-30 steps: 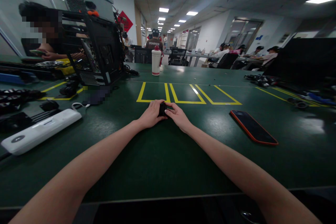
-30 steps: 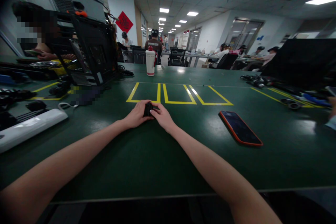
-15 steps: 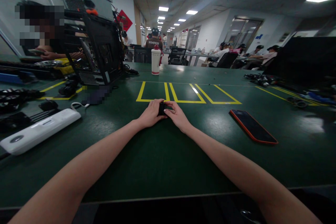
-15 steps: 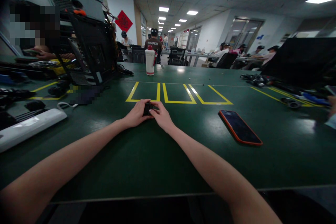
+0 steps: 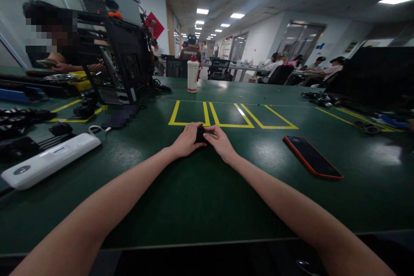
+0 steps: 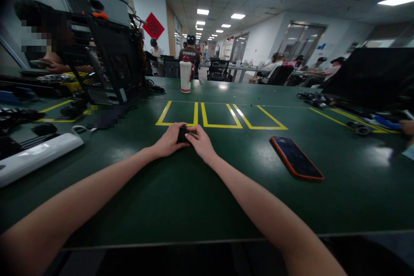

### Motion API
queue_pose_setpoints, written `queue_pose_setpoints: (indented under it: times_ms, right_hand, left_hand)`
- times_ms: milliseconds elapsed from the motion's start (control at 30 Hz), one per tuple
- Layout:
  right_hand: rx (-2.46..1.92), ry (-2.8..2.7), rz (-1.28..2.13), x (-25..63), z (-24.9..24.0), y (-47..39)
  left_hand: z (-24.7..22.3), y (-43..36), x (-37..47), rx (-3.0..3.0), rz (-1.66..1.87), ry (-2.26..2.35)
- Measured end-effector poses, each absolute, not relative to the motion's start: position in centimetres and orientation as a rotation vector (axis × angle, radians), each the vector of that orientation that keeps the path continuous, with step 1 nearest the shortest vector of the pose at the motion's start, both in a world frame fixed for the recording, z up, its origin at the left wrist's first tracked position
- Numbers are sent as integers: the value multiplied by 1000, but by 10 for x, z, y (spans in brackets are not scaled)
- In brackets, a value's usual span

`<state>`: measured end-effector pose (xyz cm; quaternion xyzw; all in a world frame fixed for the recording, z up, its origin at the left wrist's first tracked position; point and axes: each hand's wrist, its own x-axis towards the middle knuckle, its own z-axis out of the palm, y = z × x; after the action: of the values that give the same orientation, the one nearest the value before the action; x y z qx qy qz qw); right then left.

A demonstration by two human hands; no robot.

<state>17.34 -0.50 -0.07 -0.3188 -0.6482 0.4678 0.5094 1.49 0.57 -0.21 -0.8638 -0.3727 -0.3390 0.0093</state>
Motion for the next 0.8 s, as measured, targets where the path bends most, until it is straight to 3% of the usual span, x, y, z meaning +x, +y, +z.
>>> queue_pose_setpoints:
  times_ms: [800]
  right_hand:
    - [-819,-1583,1121,171,-1,-2]
  left_hand:
    - [-1,4,15,-2705,-1070,-1162]
